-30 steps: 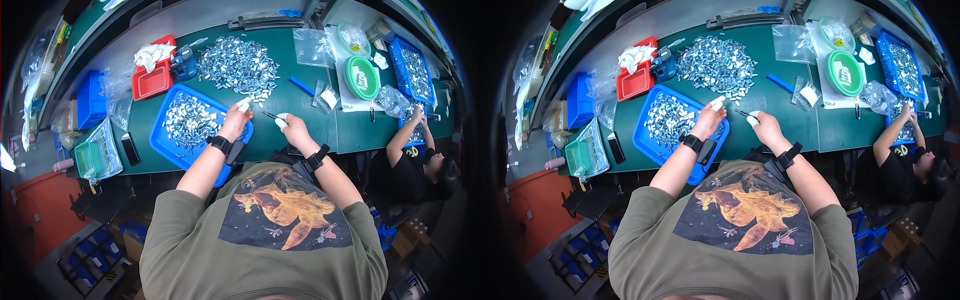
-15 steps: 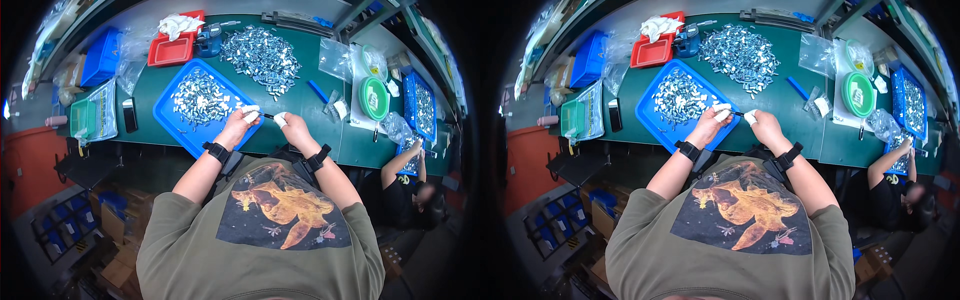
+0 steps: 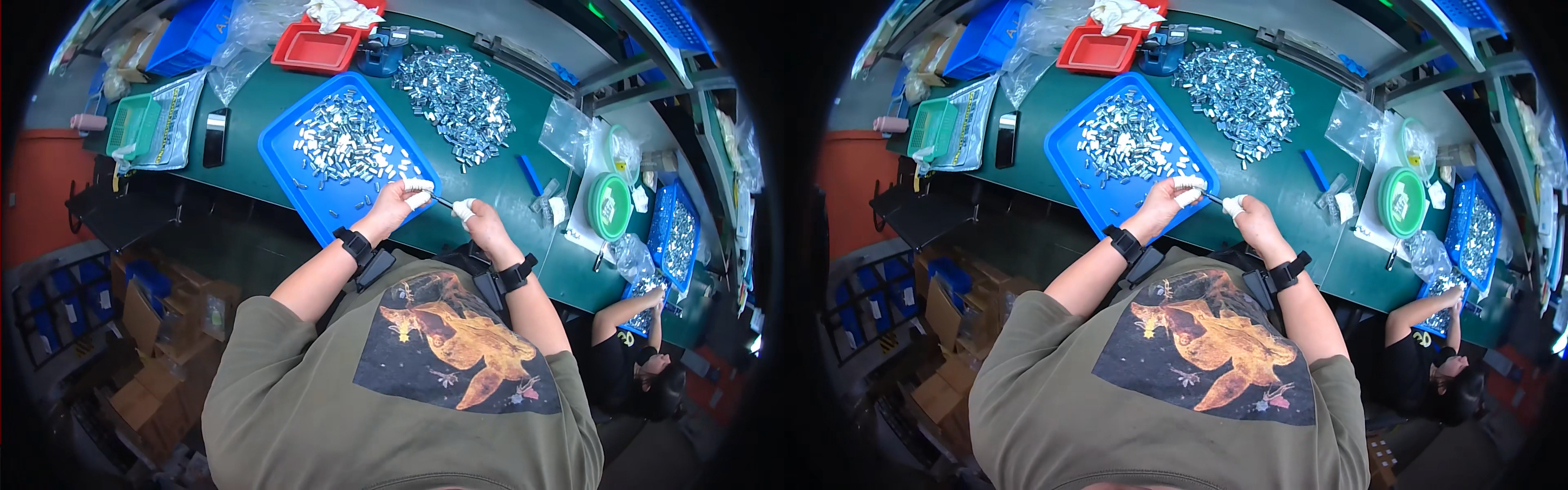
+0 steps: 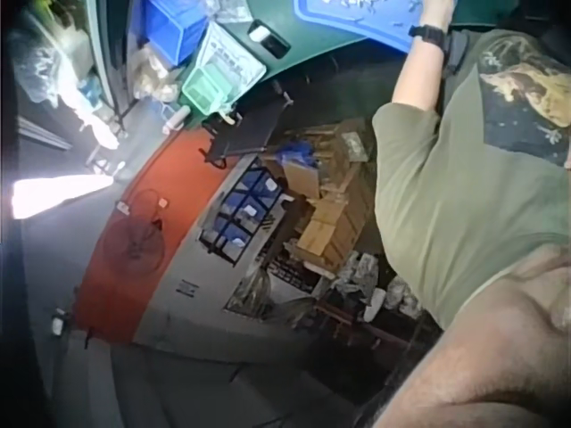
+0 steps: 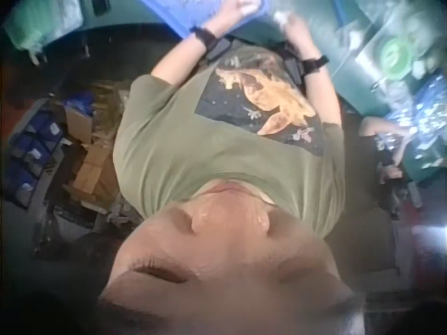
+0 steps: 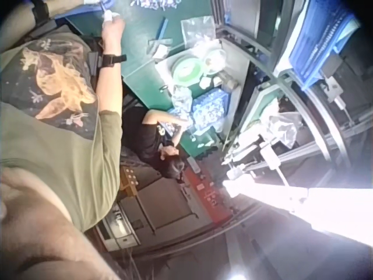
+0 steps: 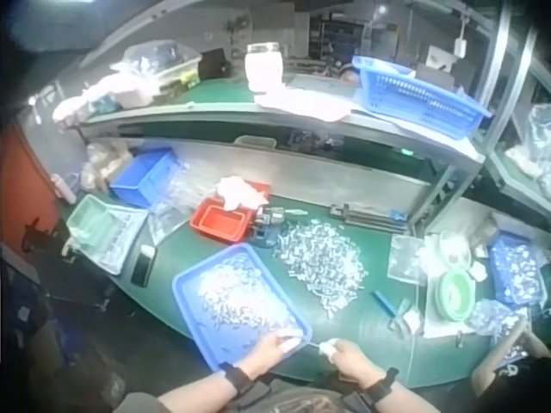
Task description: Inspecting and sorting small blue mechanical components at a manual workstation.
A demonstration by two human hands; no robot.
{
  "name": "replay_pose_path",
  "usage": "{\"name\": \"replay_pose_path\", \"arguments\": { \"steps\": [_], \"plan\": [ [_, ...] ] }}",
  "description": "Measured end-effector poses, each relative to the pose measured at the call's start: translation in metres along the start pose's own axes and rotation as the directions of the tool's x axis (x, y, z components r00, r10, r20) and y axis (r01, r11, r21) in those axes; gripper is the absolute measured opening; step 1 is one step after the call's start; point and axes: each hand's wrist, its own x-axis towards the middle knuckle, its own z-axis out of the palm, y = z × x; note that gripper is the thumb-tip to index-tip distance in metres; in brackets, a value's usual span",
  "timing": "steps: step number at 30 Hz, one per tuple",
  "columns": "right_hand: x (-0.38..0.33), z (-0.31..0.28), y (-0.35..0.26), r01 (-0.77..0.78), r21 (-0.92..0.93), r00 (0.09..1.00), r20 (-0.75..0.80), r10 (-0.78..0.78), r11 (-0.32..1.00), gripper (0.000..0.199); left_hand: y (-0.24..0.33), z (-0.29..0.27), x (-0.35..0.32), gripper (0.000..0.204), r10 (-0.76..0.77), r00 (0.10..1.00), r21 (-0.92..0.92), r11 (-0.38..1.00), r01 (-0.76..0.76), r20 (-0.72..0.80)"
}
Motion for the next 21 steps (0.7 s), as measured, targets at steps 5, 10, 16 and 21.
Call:
{"name": "replay_pose_path", "arguments": {
  "steps": [5,10,16,21],
  "plan": [
    [0.002,0.007,0.007,0.054,0.147,0.998,-0.017,-0.052,0.988,0.021,-0.002,-0.001,-0.003,0.02,-0.039,0.999,0.002,0.999,0.039,0.006],
    [0.0,0.002,0.001,-0.101,0.065,0.994,0.04,0.098,0.993,0.017,-0.005,-0.005,-0.002,0.02,-0.078,0.997,0.022,0.997,0.078,0.006],
    [-0.004,0.002,-0.007,-0.154,0.14,0.987,0.059,0.147,0.978,0.019,-0.005,-0.002,-0.005,0.019,-0.012,1.0,0.027,1.0,0.011,0.027],
    [-0.003,0.006,-0.003,-0.101,0.243,0.994,0.071,0.086,0.965,0.023,-0.006,-0.003,-0.004,0.019,-0.035,0.999,0.002,0.999,0.035,0.016]
  ]
}}
